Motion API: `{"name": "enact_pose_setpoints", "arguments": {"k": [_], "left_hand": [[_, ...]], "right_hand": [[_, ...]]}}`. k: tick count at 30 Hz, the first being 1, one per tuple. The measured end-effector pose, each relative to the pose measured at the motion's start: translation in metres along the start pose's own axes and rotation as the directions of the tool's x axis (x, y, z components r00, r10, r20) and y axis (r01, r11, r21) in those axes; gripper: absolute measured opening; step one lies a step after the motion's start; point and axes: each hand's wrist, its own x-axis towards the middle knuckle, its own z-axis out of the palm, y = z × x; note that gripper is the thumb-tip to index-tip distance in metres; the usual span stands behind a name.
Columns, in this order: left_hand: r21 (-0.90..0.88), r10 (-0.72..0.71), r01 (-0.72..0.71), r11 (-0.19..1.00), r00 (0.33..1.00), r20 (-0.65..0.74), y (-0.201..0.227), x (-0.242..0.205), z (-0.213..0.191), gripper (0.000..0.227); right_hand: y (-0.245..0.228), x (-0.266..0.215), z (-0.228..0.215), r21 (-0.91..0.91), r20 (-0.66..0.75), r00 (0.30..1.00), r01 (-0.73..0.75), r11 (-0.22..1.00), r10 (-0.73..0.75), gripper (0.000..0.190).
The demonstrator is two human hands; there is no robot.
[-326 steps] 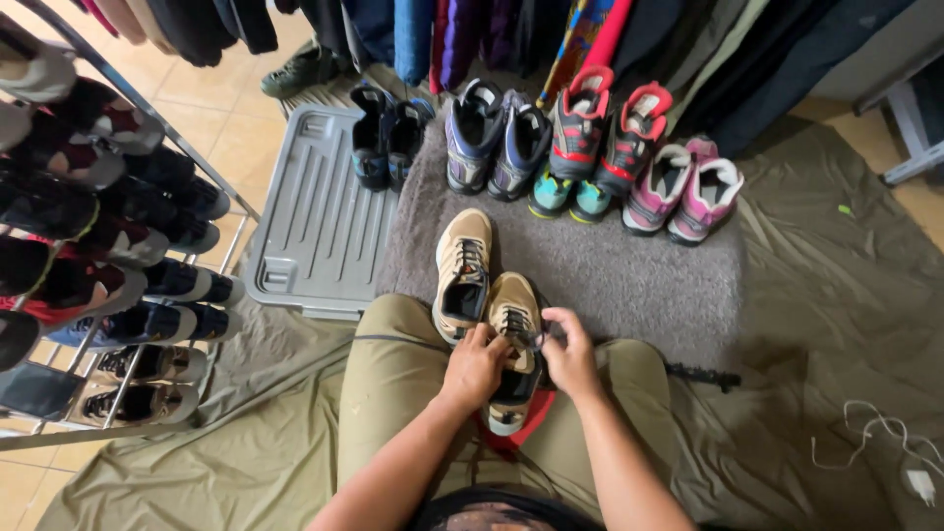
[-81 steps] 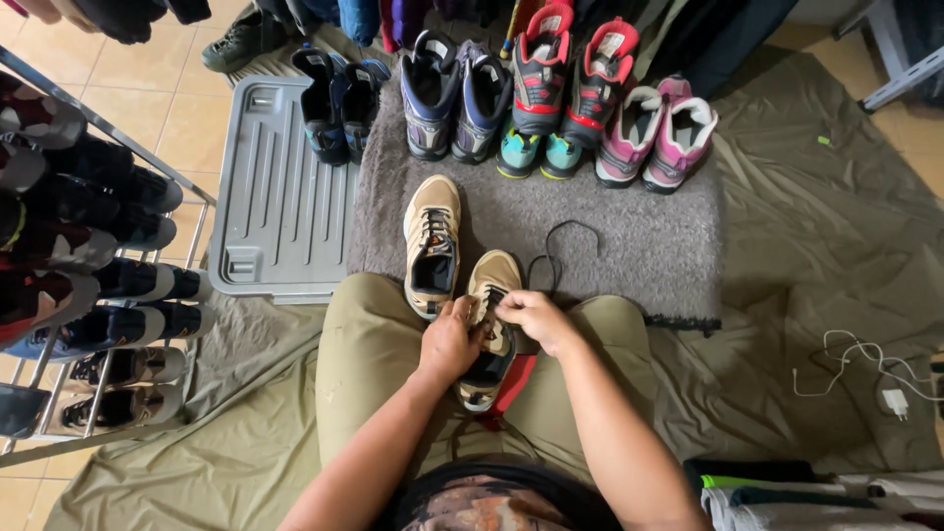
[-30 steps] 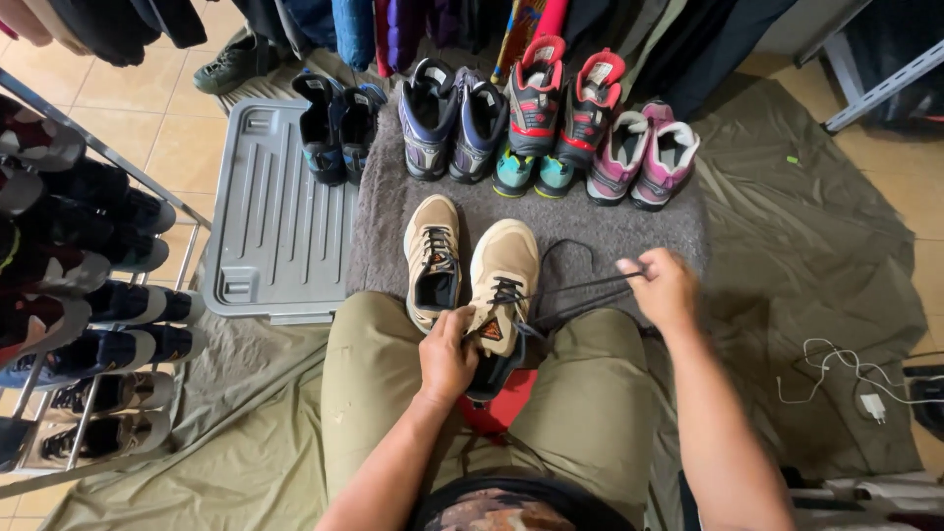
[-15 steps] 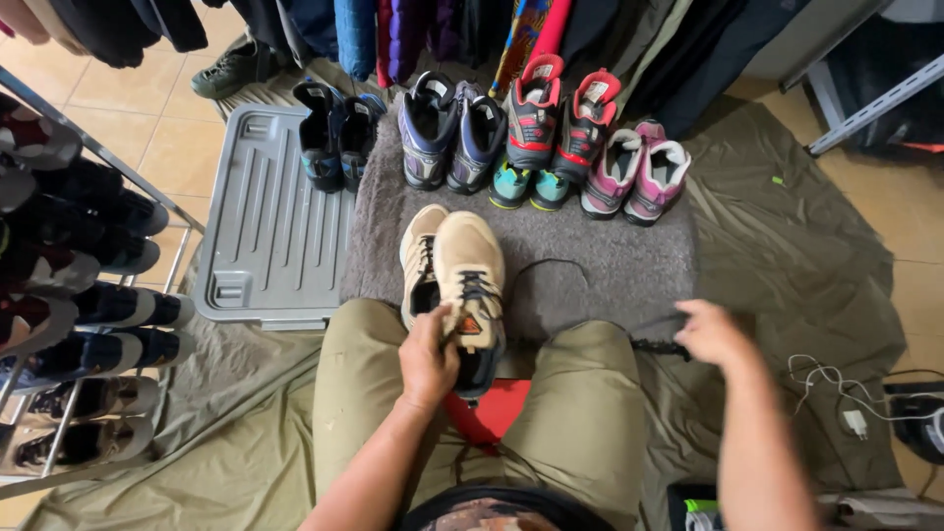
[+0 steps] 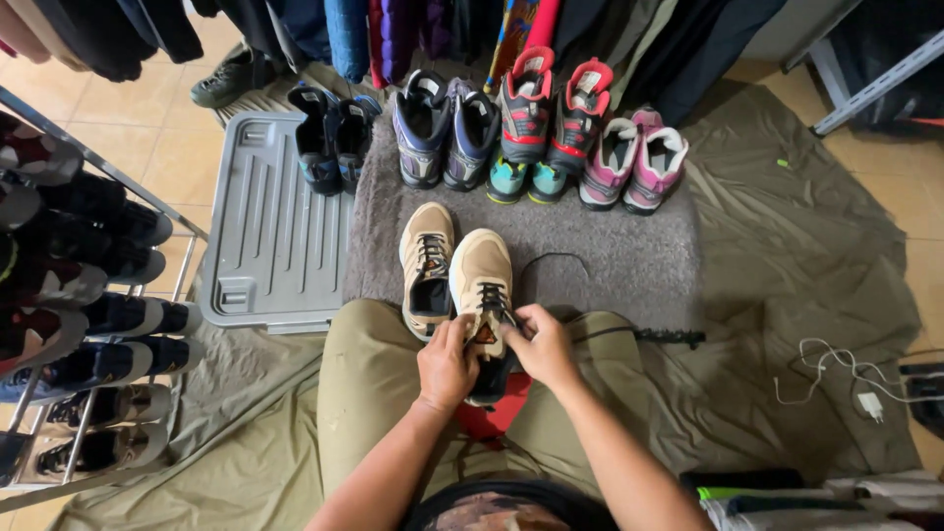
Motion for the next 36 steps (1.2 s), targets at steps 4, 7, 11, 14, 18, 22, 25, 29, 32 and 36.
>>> {"name": "enact_pose_setpoints", "arguments": {"k": [4,7,11,14,18,22,25,29,32,36], "left_hand": [[0.061,-0.013,0.011,0.998,0.999,0.037,0.004,0.004,0.005,0.069],[0.057,-0.042,0.041,0.998,0.999,0.022,0.003,-0.001,0.008,0.071],[0.039,0.035,-0.037,0.999,0.998,0.059,0.002,-0.002,0.008,0.068],[0.05,0.071,-0.076,0.996,0.993,0.089,0.002,-0.007,0.011,0.066],[0.052,0.089,-0.096,0.994,0.986,0.138,0.005,-0.009,0.02,0.059],[0.057,-0.081,0.064,0.996,0.933,0.351,-0.01,-0.018,0.032,0.055],[0.008,-0.197,0.223,0.975,0.845,0.497,-0.013,-0.016,0.035,0.065],[0.026,-0.213,0.238,0.971,0.808,0.549,-0.004,-0.01,0.03,0.068],[0.054,-0.209,0.215,0.975,0.81,0.548,-0.002,-0.011,0.027,0.069],[0.055,-0.144,0.136,0.989,0.829,0.541,-0.008,-0.013,0.026,0.065]], "right_hand": [[-0.05,-0.027,-0.048,-0.33,0.056,0.926,0.371,0.868,-0.375,0.012],[-0.067,-0.062,-0.06,-0.32,0.34,0.783,0.618,0.718,-0.522,0.02],[-0.082,-0.069,-0.075,-0.231,0.611,0.637,0.711,0.665,-0.469,0.029],[-0.079,-0.025,-0.069,-0.266,0.413,0.759,0.629,0.731,-0.502,0.011],[-0.029,0.025,-0.017,-0.352,0.255,0.809,0.587,0.729,-0.529,0.017],[-0.015,0.026,0.008,-0.32,0.223,0.787,0.617,0.719,-0.576,0.006],[-0.009,0.032,0.014,-0.313,0.232,0.812,0.584,0.749,-0.536,0.009],[0.035,0.047,0.029,-0.153,-0.074,0.985,0.146,0.977,-0.158,0.01],[0.019,0.041,0.027,-0.046,-0.13,0.988,0.073,0.996,-0.078,0.013],[-0.029,0.024,-0.006,-0.191,0.159,0.783,0.622,0.76,-0.601,0.043]]}}
